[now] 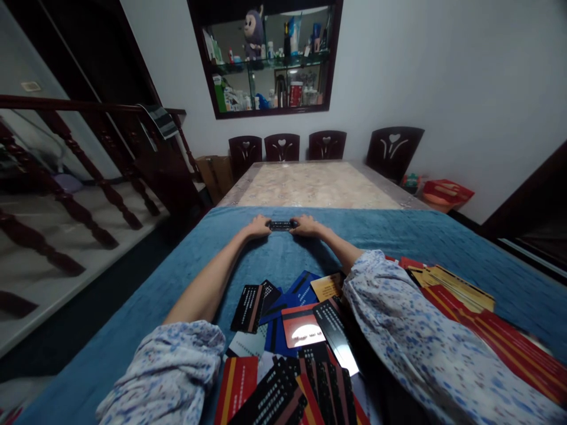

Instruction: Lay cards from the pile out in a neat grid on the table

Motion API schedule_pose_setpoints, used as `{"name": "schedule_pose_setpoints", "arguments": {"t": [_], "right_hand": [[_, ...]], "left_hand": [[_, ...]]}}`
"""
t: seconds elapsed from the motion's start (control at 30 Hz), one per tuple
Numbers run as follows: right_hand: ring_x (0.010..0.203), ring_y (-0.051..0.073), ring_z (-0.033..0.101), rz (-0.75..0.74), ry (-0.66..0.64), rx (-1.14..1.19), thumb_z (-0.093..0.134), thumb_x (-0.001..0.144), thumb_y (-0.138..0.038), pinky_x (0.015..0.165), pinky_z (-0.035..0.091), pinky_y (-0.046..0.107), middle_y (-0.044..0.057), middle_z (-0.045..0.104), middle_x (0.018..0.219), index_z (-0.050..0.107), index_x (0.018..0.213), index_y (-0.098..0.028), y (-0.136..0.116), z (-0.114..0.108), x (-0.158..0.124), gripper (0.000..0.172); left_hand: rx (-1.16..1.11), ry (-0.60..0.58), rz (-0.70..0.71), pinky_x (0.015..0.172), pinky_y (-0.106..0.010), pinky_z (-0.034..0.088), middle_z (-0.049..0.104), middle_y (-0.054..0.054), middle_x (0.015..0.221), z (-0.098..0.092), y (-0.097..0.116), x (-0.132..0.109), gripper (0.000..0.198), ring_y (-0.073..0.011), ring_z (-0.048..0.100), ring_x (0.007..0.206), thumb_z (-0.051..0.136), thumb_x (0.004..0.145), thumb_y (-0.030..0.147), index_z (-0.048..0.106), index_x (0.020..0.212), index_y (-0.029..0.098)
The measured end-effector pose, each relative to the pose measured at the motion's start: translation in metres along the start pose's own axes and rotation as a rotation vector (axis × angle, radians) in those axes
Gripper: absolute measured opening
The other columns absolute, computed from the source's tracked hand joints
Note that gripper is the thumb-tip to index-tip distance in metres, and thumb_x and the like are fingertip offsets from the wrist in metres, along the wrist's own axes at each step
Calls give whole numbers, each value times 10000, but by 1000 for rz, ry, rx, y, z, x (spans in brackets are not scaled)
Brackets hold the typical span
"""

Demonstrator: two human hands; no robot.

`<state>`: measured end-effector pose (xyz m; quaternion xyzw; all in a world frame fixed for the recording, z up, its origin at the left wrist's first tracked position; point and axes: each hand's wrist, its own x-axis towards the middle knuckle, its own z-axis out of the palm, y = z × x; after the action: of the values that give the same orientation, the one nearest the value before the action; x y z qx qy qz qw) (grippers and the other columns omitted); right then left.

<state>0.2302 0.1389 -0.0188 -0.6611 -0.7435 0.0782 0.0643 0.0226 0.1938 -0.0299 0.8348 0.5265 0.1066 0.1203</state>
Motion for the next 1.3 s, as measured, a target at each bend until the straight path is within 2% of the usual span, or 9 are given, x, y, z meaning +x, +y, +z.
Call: {"name": "schedule_pose_setpoints", "arguments": {"t": [0.13,0.23,0.33,0.43,0.53,0.7,0.87,1.1,1.3], "right_hand": [[1178,341,552,12,3,16,588,839,-468,906,482,430,144,583,1307,565,1356,-281,-1,1,-2,550],[1209,350,532,4,13,28,589,837,-462,922,474,439,163,571,1329,509,1410,-244,0,0,-5,618],[1174,306,562,-31,24,45,608,829,-407,927,470,382,145,623,1259,458,1446,-202,0,-4,-9,667],[1060,238,620,-79,32,69,605,825,-318,874,476,296,94,683,1152,457,1439,-192,0,-9,-16,645],[999,210,638,-127,49,87,586,827,-255,828,468,256,71,704,1113,501,1402,-188,-2,-15,-26,585],[987,203,634,-210,81,102,562,843,-210,816,440,239,63,716,1097,655,1231,-186,-13,-26,-48,401],[943,190,627,-328,163,142,543,859,-186,817,431,249,60,727,1024,696,1172,-161,-18,-41,-72,349],[877,177,630,-355,217,158,549,840,-132,810,436,254,75,724,956,742,1079,-150,-4,-55,-109,309],[847,178,640,-383,258,194,567,829,-141,800,450,265,63,730,910,757,1012,-176,8,-48,-130,266]], "left_hand": [[-31,36,5,995,-403,442,603,-122,1203,3,-1,-6,525,-315,546,1153,619,639,191,648,1163,174],[-54,73,19,983,-412,451,607,-137,1184,5,-1,-13,474,-315,554,1127,616,667,202,646,1135,133],[-76,112,37,997,-403,453,610,-130,1168,6,-1,-21,472,-291,559,1106,616,698,206,622,1161,118],[-97,142,51,1028,-384,446,598,-122,1195,5,-2,-32,512,-273,555,1124,623,715,193,589,1221,121],[-106,157,66,1060,-400,430,594,-125,1180,3,-3,-43,481,-282,549,1138,623,727,185,605,1202,114],[-112,173,92,1081,-412,422,576,-128,1158,1,0,-63,467,-277,548,1151,596,739,149,608,1203,101],[-98,191,119,1083,-437,426,558,-130,1148,1,4,-81,469,-273,556,1145,567,756,134,598,1223,103],[-110,223,119,1046,-425,471,535,-135,1187,5,12,-108,459,-253,589,1097,540,774,124,589,1230,98],[-136,287,148,1011,-410,506,548,-114,1181,1,17,-134,443,-237,601,1076,533,767,108,609,1202,132]]}}
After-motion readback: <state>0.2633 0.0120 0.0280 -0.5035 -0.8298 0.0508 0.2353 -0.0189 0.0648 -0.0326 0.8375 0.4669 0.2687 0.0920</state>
